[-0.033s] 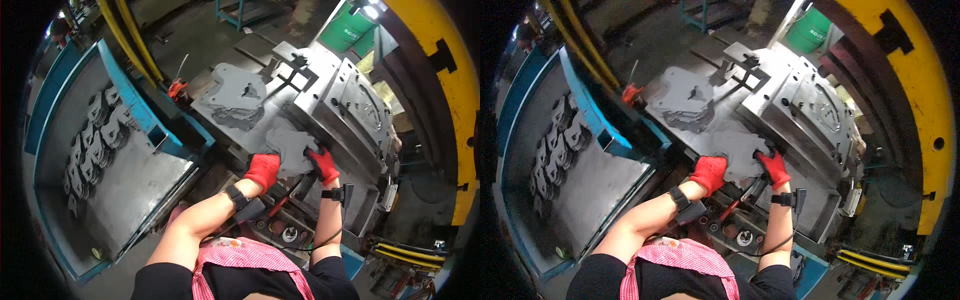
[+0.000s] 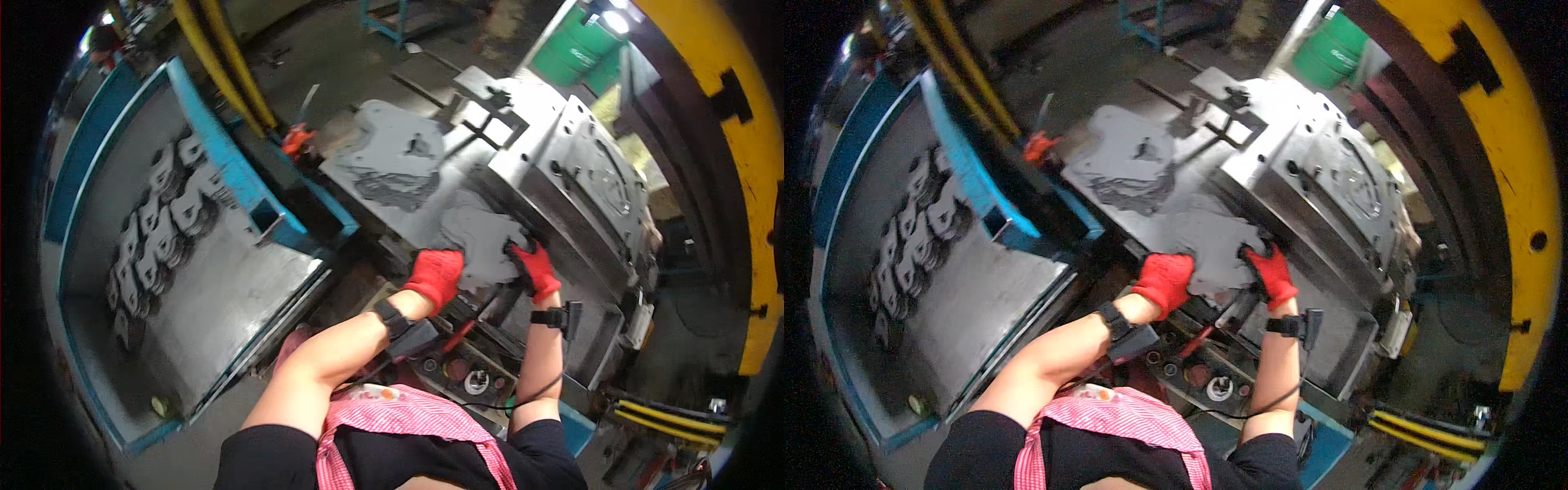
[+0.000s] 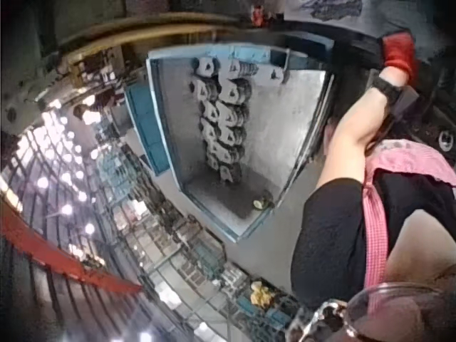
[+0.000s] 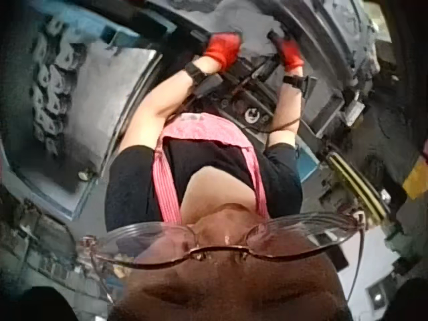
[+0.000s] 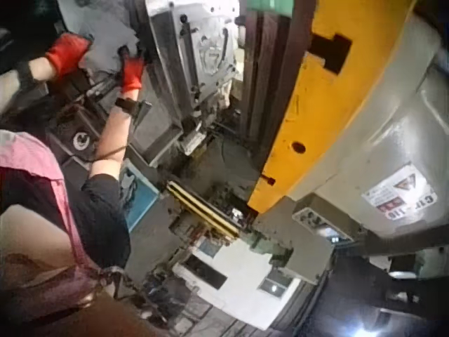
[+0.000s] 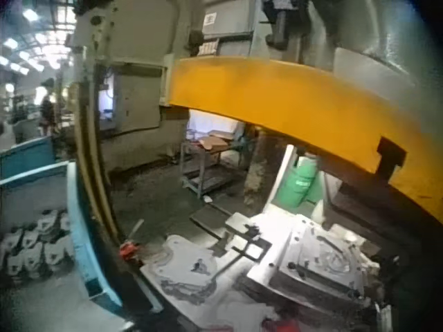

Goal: Using a hydraulic press to stamp metal components and then stacking the finished parts in a bin.

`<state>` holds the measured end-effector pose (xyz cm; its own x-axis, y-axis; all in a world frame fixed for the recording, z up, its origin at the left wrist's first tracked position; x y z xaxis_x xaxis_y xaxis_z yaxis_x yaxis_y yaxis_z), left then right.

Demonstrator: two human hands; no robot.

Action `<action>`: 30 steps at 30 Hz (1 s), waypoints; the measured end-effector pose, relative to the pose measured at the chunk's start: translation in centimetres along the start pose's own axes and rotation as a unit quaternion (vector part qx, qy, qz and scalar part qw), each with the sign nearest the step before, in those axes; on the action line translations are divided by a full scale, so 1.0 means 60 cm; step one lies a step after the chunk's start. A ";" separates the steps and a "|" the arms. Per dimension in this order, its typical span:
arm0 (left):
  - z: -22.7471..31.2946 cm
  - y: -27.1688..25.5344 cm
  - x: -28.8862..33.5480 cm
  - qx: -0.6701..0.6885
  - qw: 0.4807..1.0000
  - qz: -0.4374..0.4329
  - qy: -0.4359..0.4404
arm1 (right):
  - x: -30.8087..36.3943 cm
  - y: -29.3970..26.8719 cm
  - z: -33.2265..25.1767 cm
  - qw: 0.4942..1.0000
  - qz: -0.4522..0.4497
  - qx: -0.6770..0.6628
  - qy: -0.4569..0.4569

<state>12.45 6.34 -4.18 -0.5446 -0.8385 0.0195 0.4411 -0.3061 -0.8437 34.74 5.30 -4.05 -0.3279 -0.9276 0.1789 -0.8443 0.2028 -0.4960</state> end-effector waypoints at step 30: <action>0.016 0.066 -0.009 0.666 0.727 0.032 -0.168 | -0.030 -0.018 0.018 0.988 -0.138 0.030 -0.064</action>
<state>15.19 5.14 -7.00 -0.3865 -0.8645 0.3214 0.8786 -0.2392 0.4134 36.70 6.44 -4.79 -0.0295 -0.9778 0.2073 -0.8660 -0.0786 -0.4937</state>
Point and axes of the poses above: each hand's wrist, its own x-axis away from the middle knuckle, its own y-axis out of the palm, z = x × y, the point moved 4 cm from there along -x, towards the middle knuckle, and after that the axes turned 1 degree about -x, right-handed, at the moved point
